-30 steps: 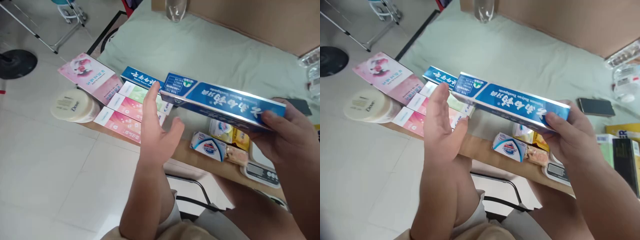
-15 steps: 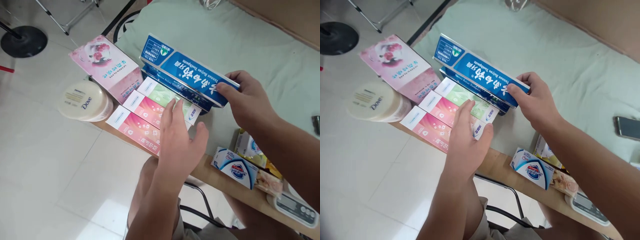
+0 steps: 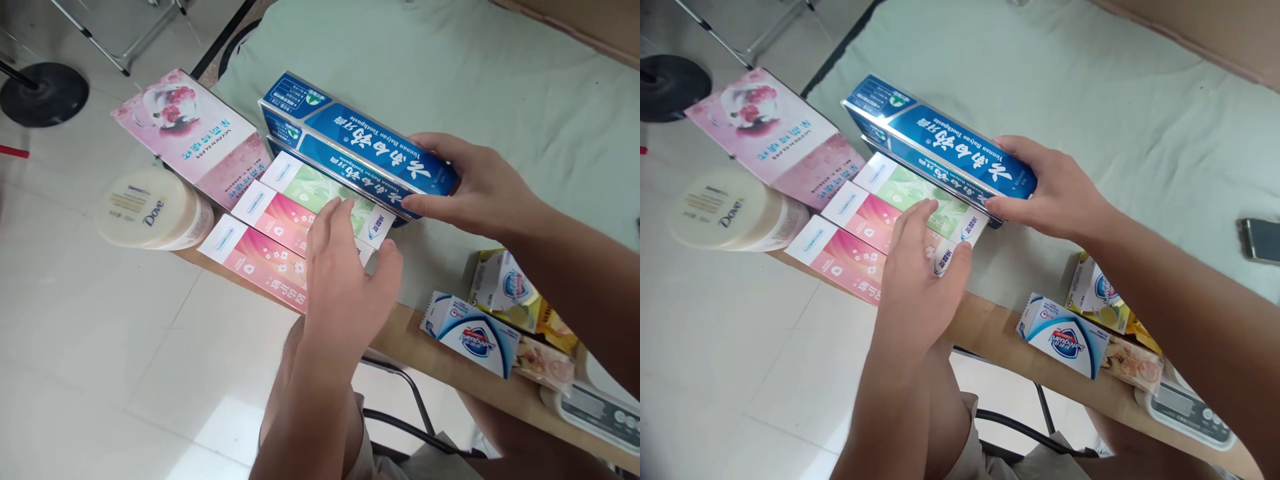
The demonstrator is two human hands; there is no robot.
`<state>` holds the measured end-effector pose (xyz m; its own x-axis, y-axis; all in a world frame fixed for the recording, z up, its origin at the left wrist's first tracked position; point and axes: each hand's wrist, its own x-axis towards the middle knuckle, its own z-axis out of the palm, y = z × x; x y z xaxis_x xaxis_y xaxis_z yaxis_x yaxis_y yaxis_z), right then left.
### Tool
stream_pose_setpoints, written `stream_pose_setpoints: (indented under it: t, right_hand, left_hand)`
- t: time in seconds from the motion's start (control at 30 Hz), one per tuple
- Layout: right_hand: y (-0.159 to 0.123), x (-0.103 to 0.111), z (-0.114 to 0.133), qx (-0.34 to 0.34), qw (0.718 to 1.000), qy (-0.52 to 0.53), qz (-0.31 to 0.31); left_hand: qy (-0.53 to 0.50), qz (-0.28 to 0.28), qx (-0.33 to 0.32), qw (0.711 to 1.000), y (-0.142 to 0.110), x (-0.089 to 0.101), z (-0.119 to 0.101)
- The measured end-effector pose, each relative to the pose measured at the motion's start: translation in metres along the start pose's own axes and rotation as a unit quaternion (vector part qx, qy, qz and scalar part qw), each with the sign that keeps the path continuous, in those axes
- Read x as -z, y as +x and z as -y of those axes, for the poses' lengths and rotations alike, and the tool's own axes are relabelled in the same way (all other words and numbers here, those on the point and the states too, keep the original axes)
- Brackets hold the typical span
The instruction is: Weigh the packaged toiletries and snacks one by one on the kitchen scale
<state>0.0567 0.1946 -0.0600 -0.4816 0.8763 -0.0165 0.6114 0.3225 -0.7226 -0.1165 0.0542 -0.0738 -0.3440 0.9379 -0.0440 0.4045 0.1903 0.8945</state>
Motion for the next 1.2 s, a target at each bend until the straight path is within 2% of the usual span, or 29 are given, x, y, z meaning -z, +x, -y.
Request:
stream_pose_setpoints:
  t: [0.23, 0.4, 0.6, 0.9, 1.13, 1.2]
  right_hand:
    - [0.002, -0.005, 0.003, -0.01, 1.0, -0.019, -0.021]
    - [0.004, -0.005, 0.008, -0.011, 0.999, -0.048, -0.01]
    - [0.004, -0.006, 0.011, -0.022, 0.997, -0.078, -0.005]
    - [0.004, -0.006, 0.017, -0.062, 0.996, -0.066, 0.012]
    - [0.005, -0.011, 0.005, -0.014, 0.998, -0.058, 0.005]
    - [0.007, -0.012, 0.001, -0.01, 0.999, -0.039, 0.01]
  left_hand:
    - [0.007, 0.016, 0.006, 1.0, 0.001, 0.0, -0.003]
    - [0.037, 0.031, 0.025, 0.999, 0.002, 0.002, -0.008]
    - [0.039, 0.057, 0.012, 0.998, 0.003, 0.003, -0.006]
    - [0.021, 0.043, 0.0, 0.999, 0.002, 0.001, -0.005]
    - [-0.01, 0.025, -0.006, 1.0, 0.004, -0.001, -0.003]
    - [-0.034, 0.003, -0.008, 0.999, 0.003, -0.001, -0.003]
